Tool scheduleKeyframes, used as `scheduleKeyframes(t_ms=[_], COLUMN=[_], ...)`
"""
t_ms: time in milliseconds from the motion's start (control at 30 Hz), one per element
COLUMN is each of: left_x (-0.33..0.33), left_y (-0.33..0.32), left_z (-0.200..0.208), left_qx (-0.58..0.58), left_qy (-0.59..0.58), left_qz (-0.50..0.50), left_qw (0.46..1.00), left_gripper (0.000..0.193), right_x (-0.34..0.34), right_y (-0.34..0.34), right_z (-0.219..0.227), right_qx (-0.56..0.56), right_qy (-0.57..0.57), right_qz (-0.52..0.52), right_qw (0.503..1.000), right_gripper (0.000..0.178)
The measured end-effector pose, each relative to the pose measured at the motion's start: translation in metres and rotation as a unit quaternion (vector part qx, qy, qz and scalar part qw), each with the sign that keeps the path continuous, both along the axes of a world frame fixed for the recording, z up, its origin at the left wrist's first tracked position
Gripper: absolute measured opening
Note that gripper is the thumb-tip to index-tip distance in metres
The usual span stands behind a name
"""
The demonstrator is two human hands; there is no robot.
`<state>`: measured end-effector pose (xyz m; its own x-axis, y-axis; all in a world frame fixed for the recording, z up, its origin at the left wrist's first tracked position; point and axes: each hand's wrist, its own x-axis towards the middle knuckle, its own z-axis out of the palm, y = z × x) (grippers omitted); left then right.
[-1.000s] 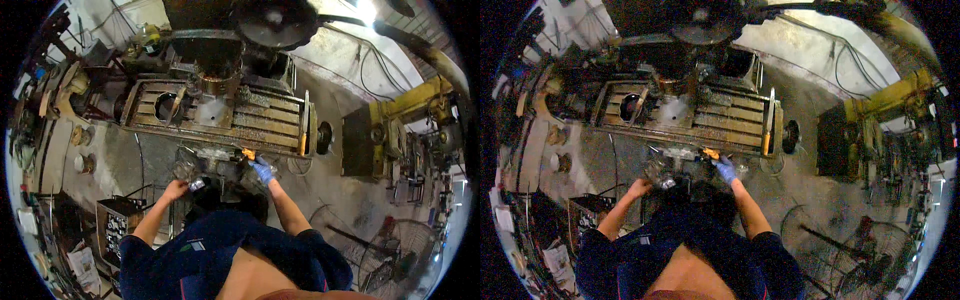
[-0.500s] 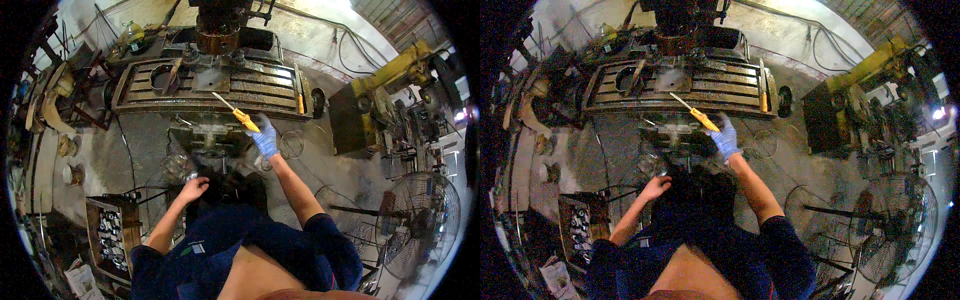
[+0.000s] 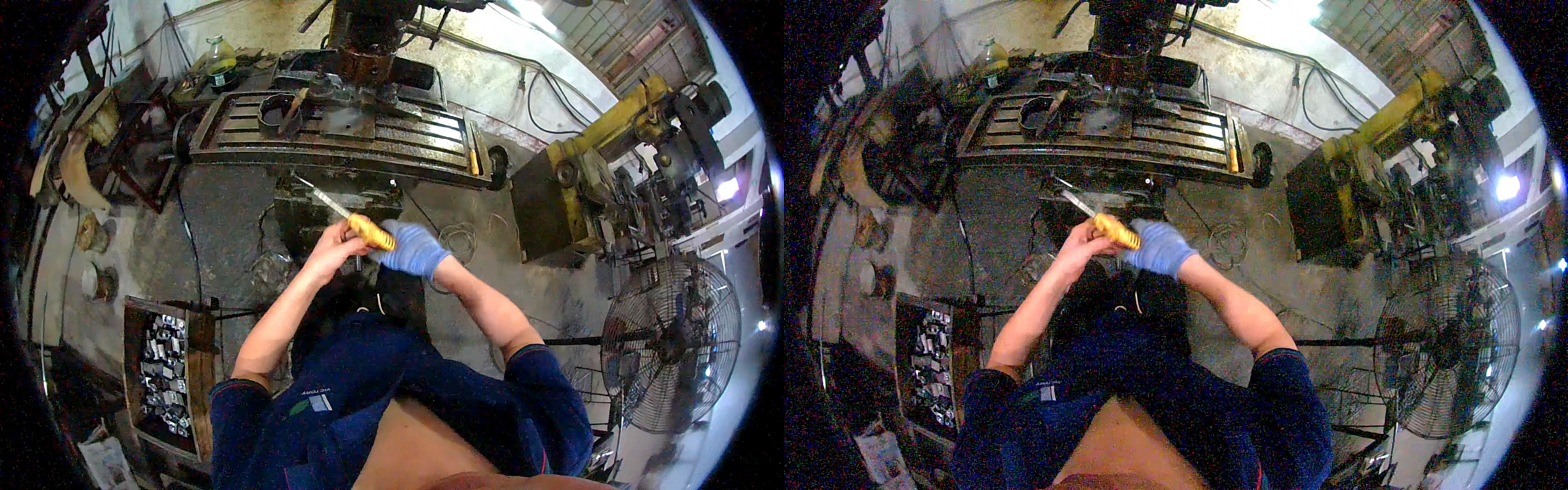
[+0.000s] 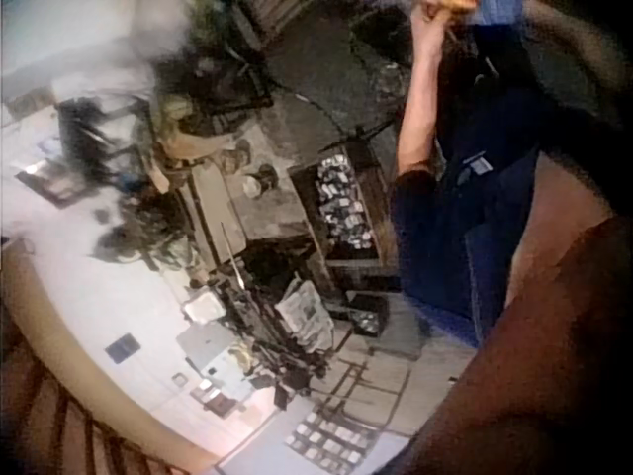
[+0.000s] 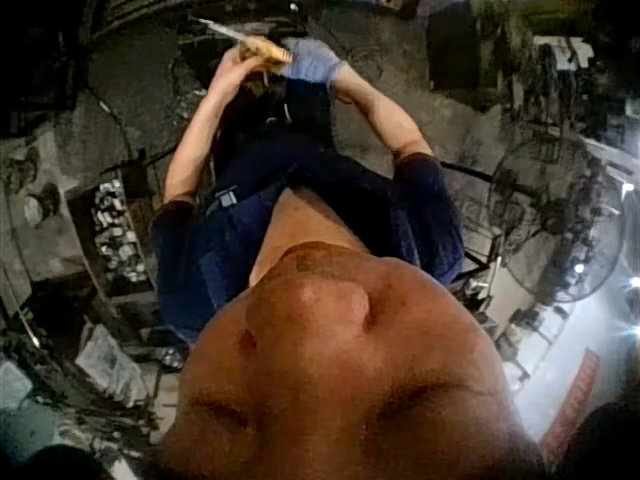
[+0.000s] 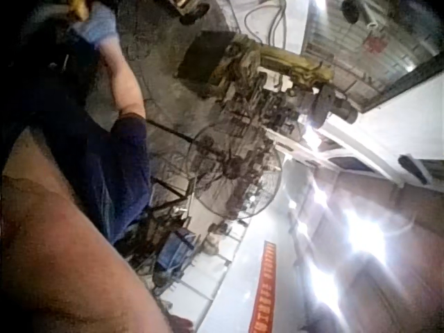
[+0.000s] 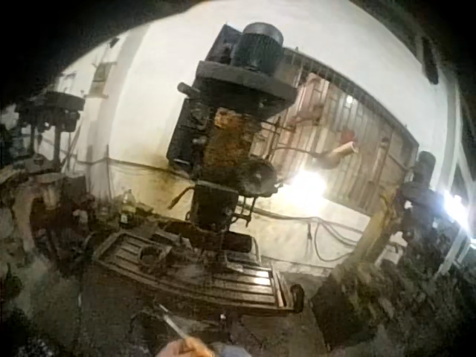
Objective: The person places small metal pieces into a fixture on a milling machine table. They use a handheld air nozzle to clear shavings and debris from the workspace, then use a tool with a yellow handle to position the parts. The person repeatedly clears the area and moves processed parts into a nearby crate.
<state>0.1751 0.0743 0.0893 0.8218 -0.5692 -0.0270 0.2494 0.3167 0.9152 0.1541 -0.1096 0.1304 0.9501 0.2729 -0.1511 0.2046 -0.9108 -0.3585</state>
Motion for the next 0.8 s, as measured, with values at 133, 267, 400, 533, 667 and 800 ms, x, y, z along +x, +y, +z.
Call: scheduleKeyframes(t_ms=[133, 267, 400, 533, 667, 800], left_x=[0.001, -0.019, -0.036, -0.041, -0.029, 0.001], left_y=[0.009, 0.017, 0.037, 0.05, 0.063, 0.047], left_z=[-0.011, -0.016, -0.029, -0.023, -0.023, -0.022], left_qx=[0.04, 0.083, 0.104, 0.081, 0.029, 0.015], left_qy=[0.004, 0.048, 0.089, 0.107, 0.144, 0.156], left_qz=[0.005, 0.015, 0.071, 0.118, 0.148, 0.184], left_qw=[0.999, 0.995, 0.988, 0.984, 0.978, 0.97], left_gripper=[0.038, 0.035, 0.03, 0.028, 0.029, 0.032], right_x=[0.042, 0.087, 0.131, 0.16, 0.114, 0.002], right_y=[-0.024, -0.03, -0.017, -0.034, -0.053, -0.053], right_z=[0.024, 0.061, 0.067, 0.052, 0.04, 0.041], right_qx=[-0.063, -0.09, -0.103, -0.069, -0.032, -0.007], right_qy=[-0.041, -0.011, -0.013, -0.02, 0.0, 0.113], right_qz=[-0.123, -0.171, -0.158, -0.155, 0.026, 0.188], right_qw=[0.99, 0.981, 0.982, 0.985, 0.999, 0.976], right_gripper=[0.054, 0.048, 0.044, 0.044, 0.046, 0.048])
